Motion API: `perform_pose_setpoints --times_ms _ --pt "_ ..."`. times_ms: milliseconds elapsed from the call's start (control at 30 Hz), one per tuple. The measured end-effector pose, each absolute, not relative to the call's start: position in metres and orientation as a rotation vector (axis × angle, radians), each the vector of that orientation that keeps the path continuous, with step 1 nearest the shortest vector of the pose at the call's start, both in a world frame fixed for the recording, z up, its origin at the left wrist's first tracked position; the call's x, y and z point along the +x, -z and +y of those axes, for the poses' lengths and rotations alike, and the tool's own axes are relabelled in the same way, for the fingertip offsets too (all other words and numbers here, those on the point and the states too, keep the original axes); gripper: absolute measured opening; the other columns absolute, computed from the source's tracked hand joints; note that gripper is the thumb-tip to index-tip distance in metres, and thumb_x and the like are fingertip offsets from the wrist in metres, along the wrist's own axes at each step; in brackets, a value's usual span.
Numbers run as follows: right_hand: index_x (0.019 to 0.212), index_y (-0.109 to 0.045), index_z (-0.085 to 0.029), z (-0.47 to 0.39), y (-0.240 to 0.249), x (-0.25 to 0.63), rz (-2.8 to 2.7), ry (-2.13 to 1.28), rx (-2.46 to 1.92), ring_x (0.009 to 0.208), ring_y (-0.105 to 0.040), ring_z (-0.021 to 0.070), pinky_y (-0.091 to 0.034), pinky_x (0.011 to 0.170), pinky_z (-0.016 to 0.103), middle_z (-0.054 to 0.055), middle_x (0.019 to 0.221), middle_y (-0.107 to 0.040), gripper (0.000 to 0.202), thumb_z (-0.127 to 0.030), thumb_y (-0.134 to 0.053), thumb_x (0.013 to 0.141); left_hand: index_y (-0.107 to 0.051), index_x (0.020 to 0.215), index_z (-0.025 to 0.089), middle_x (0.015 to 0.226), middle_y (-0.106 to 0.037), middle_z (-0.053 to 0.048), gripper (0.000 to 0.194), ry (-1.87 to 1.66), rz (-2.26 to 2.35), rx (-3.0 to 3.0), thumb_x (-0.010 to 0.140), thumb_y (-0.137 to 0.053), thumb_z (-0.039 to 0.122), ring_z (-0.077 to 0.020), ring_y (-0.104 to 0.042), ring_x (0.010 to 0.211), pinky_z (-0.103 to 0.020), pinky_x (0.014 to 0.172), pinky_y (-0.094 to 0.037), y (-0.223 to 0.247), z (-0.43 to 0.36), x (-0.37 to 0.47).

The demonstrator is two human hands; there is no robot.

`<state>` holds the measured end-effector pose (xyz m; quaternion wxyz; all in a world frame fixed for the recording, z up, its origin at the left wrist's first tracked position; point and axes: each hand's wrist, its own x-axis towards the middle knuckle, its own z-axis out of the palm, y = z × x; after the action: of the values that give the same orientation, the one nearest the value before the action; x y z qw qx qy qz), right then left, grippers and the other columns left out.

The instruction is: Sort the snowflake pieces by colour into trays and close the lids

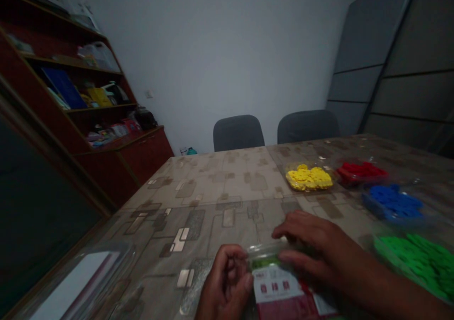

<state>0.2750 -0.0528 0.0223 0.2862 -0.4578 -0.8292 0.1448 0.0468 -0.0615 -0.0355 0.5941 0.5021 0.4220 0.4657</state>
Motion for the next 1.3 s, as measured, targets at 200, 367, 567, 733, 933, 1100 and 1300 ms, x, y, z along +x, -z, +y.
perform_pose_setpoints --times_ms 200,367,567,733,933,1100,1300 --pt "0.115 -0.067 -0.027 -0.067 0.014 0.305 -1.873 -0.469 -1.536 0.106 -0.065 0.0287 -0.053 0.091 0.049 0.009 0.116 -0.070 0.029 -0.040 -0.050 0.096 -0.064 0.098 0.021 0.076 -0.063 0.001 0.042 -1.024 1.013 1.039 0.069 -0.081 0.047 -0.0152 -0.059 0.070 -0.022 0.063 -0.045 0.032 -0.054 0.043" --pt "0.110 -0.071 -0.024 -0.080 0.030 0.303 -1.680 -0.626 -1.614 0.108 -0.066 0.0296 -0.053 0.094 0.050 0.011 0.115 -0.071 0.045 -0.051 -0.037 0.097 -0.064 0.113 0.020 0.093 -0.071 -0.005 0.050 -0.989 1.015 1.052 0.072 -0.078 0.044 -0.0223 -0.066 0.085 -0.029 0.074 -0.050 0.039 -0.055 0.043" --pt "0.113 -0.071 -0.025 -0.090 0.027 0.305 -1.607 -0.650 -1.627 0.110 -0.065 0.0307 -0.055 0.092 0.049 0.011 0.118 -0.071 0.045 -0.054 -0.043 0.093 -0.063 0.119 0.020 0.121 -0.065 -0.012 0.050 -0.929 1.081 1.165 0.078 -0.071 0.048 -0.0281 -0.064 0.103 -0.034 0.084 -0.048 0.044 -0.051 0.043" --pt "0.110 -0.072 -0.023 -0.092 0.027 0.304 -1.575 -0.670 -1.527 0.100 -0.069 0.0277 -0.060 0.080 0.041 0.012 0.107 -0.074 0.044 -0.051 -0.041 0.095 -0.062 0.119 0.020 0.105 -0.070 -0.009 0.049 -0.891 1.065 1.156 0.079 -0.070 0.047 -0.0273 -0.066 0.096 -0.034 0.080 -0.049 0.043 -0.047 0.045" --pt "0.113 -0.070 -0.023 -0.092 0.030 0.300 -1.487 -0.807 -1.510 0.103 -0.068 0.0291 -0.058 0.083 0.043 0.012 0.108 -0.072 0.044 -0.052 -0.042 0.094 -0.064 0.114 0.019 0.088 -0.069 -0.005 0.050 -0.886 1.071 1.070 0.075 -0.074 0.049 -0.0250 -0.066 0.085 -0.033 0.073 -0.050 0.042 -0.045 0.048" --pt "0.119 -0.065 -0.021 -0.094 0.034 0.298 -1.306 -1.072 -1.469 0.103 -0.068 0.0272 -0.057 0.085 0.043 0.012 0.118 -0.069 0.045 -0.051 -0.042 0.095 -0.064 0.109 0.017 0.086 -0.071 -0.006 0.049 -0.919 0.990 0.904 0.071 -0.080 0.045 -0.0221 -0.067 0.079 -0.031 0.070 -0.051 0.041 -0.044 0.053" --pt "0.119 -0.064 -0.019 -0.093 0.032 0.299 -1.244 -1.154 -1.470 0.094 -0.070 0.0278 -0.056 0.082 0.044 0.010 0.102 -0.073 0.046 -0.051 -0.040 0.095 -0.065 0.104 0.017 0.078 -0.069 -0.003 0.051 -0.961 1.009 0.930 0.066 -0.084 0.045 -0.0173 -0.066 0.068 -0.025 0.062 -0.049 0.046 -0.043 0.054"
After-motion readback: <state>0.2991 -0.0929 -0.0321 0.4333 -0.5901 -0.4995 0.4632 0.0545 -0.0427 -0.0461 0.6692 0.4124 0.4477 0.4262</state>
